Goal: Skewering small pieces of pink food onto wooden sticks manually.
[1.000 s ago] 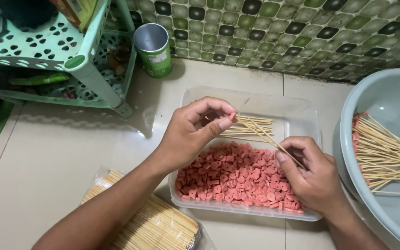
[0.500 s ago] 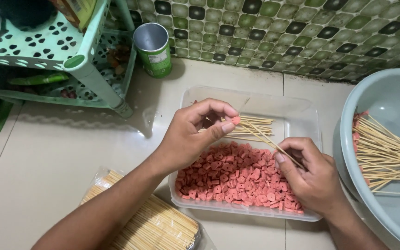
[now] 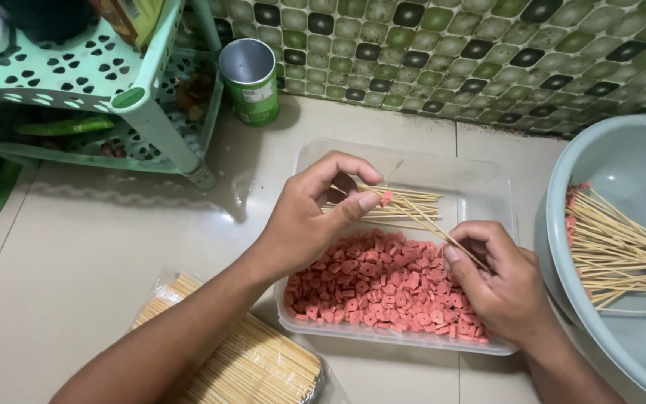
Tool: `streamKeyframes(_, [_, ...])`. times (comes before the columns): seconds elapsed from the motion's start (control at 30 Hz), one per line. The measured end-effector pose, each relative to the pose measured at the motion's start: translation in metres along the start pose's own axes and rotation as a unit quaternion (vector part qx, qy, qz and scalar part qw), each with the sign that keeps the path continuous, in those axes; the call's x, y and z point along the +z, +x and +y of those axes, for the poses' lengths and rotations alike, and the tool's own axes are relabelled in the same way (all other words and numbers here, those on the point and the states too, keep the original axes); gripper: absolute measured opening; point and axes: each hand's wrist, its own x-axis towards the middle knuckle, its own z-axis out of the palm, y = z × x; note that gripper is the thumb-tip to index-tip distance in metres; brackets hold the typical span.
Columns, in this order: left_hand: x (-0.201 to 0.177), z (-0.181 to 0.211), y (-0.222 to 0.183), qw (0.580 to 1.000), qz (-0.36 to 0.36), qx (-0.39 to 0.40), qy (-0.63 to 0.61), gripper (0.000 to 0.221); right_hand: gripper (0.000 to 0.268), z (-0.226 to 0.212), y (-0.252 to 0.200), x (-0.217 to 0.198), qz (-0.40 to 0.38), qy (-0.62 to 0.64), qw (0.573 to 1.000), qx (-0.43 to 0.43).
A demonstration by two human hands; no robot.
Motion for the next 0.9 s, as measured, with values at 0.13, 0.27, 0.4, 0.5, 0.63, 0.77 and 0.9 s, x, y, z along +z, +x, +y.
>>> streamKeyframes(0.13, [0.003,0.004,-0.002,1.000,0.022,0.002,0.019,0.008,0.019,0.000,0.002,0.000,0.005,-0.017,1.000,-0.001])
streamKeyframes(0.27, [0.008,-0.015,-0.003,0.995,0.078,0.052,0.043,0.009,0.013,0.002,0.005,0.005,0.035,-0.016,0.999,-0.020])
streamKeyframes(0.4, [0.019,-0.020,-0.005,0.961,0.127,0.211,0.125,0.012,0.009,0.007,0.008,0.008,0.070,-0.020,0.997,-0.035])
streamKeyframes(0.5, [0.036,-0.007,-0.027,0.926,-0.042,0.335,0.168,0.015,0.007,0.006,0.011,0.006,0.068,-0.027,0.997,-0.003])
streamKeyframes(0.63, [0.048,0.004,-0.050,0.898,-0.164,0.313,0.262,0.012,0.008,-0.022,0.025,0.004,0.024,-0.142,0.989,-0.044])
streamKeyframes(0.77, [0.048,-0.006,-0.051,0.883,-0.229,0.265,0.313,0.014,0.009,-0.034,0.052,0.009,0.011,-0.183,0.974,-0.132])
streamKeyframes(0.9, [0.050,-0.010,-0.053,0.882,-0.232,0.251,0.323,0.013,0.006,-0.035,0.084,0.021,-0.002,-0.227,0.962,-0.154])
